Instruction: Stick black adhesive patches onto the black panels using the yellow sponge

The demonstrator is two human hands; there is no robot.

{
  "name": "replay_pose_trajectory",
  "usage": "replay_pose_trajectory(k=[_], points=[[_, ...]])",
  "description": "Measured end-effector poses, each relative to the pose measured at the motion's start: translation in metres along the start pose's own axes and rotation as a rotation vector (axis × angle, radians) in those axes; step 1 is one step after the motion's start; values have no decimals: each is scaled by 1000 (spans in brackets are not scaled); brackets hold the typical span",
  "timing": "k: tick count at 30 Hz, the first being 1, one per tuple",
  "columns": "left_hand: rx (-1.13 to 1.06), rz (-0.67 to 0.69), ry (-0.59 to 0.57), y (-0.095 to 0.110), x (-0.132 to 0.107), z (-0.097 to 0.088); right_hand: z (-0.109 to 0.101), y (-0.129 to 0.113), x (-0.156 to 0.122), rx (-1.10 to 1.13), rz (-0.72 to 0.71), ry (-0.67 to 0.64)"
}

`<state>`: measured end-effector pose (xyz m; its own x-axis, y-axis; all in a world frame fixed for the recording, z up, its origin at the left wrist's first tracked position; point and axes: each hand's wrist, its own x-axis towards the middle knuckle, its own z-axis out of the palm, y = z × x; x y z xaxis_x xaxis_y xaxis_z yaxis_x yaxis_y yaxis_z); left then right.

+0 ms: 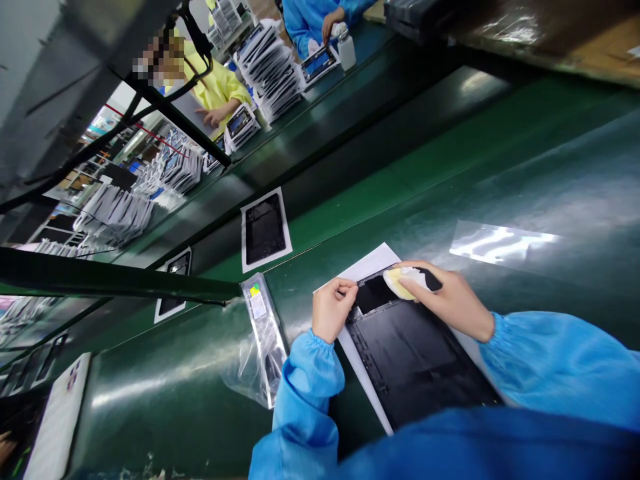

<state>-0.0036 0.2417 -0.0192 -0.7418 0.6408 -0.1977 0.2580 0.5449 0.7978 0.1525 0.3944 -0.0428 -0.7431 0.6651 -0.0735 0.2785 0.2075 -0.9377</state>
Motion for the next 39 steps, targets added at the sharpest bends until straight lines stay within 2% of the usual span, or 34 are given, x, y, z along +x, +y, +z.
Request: replay_pose_trajectory(k=[19, 39], points=[[-31, -49, -31, 2, -1, 0, 0, -1, -1, -85, -8, -37], [-4, -33, -28, 1, 0, 0, 0, -4, -1, -133, -49, -48]])
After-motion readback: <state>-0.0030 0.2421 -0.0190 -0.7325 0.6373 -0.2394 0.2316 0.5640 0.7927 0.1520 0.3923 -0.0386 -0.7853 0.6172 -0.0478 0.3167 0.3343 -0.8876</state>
